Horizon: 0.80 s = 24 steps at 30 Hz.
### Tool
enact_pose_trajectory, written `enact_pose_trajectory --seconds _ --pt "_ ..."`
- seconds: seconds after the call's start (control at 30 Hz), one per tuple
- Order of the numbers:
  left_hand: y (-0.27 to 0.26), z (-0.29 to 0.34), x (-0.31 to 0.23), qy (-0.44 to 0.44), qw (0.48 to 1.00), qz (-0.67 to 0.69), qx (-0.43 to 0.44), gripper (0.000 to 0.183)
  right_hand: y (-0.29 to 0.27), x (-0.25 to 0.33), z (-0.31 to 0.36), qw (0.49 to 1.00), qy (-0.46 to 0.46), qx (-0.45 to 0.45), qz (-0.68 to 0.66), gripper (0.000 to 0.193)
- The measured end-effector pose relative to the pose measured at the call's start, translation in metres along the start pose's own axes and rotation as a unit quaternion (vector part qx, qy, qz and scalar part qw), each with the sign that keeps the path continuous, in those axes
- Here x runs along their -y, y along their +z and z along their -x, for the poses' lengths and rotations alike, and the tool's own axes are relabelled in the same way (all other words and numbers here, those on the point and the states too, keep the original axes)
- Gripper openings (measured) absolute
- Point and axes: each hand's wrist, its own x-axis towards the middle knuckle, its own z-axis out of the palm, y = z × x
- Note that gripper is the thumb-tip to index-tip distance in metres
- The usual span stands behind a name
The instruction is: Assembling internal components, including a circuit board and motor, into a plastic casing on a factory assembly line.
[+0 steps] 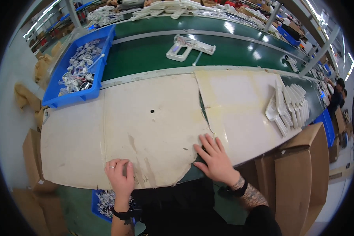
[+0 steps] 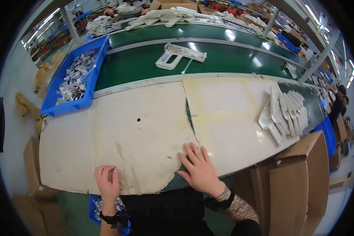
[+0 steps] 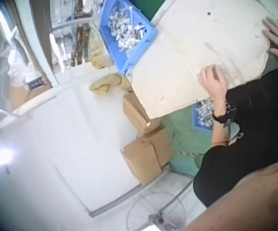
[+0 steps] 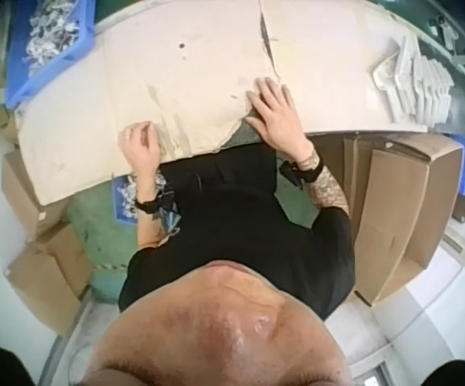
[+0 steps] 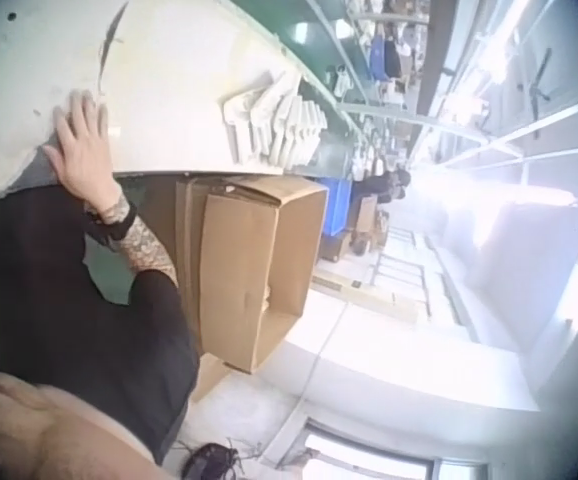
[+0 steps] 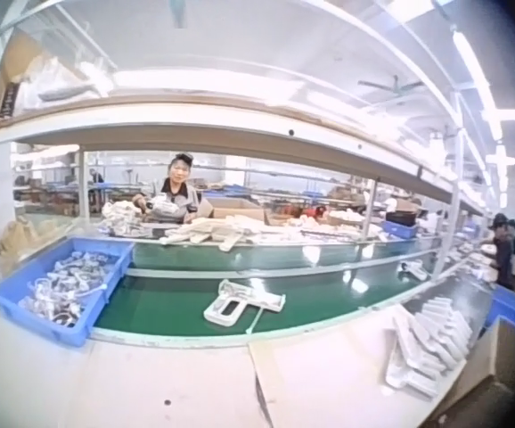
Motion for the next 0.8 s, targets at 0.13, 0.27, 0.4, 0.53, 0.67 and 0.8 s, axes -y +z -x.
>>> enact_pose_trajectory --seconds 0.13,0.27,0.4,0.53,0.67,0.8 --pt "0.000 0.003 0.008 0.006 1.000 -0.006 -0.005 0.011 0.017 0.011 0.017 0.991 0.034 -0.127 -0.036 0.036" --pt "0.000 0.001 0.008 0.037 0.999 0.004 0.000 0.012 0.024 0.007 0.019 0.983 0.028 -0.173 -0.049 0.033" --pt "-0.004 0.007 0.015 0.040 0.996 0.076 0.015 0.014 0.024 0.001 0.026 0.980 0.017 -0.190 -0.057 0.032" --pt "-0.028 0.019 0.051 -0.010 0.996 0.067 -0.050 0.015 0.027 0.000 0.032 0.978 0.010 -0.193 -0.075 0.031" --pt "-0.047 0.037 0.107 -0.110 0.982 -0.008 -0.154 0.015 0.027 0.001 0.029 0.978 0.004 -0.189 -0.087 0.030" --pt "-0.029 0.029 0.097 -0.071 0.978 -0.098 -0.167 0.014 0.017 0.001 0.029 0.980 -0.006 -0.173 -0.097 0.026"
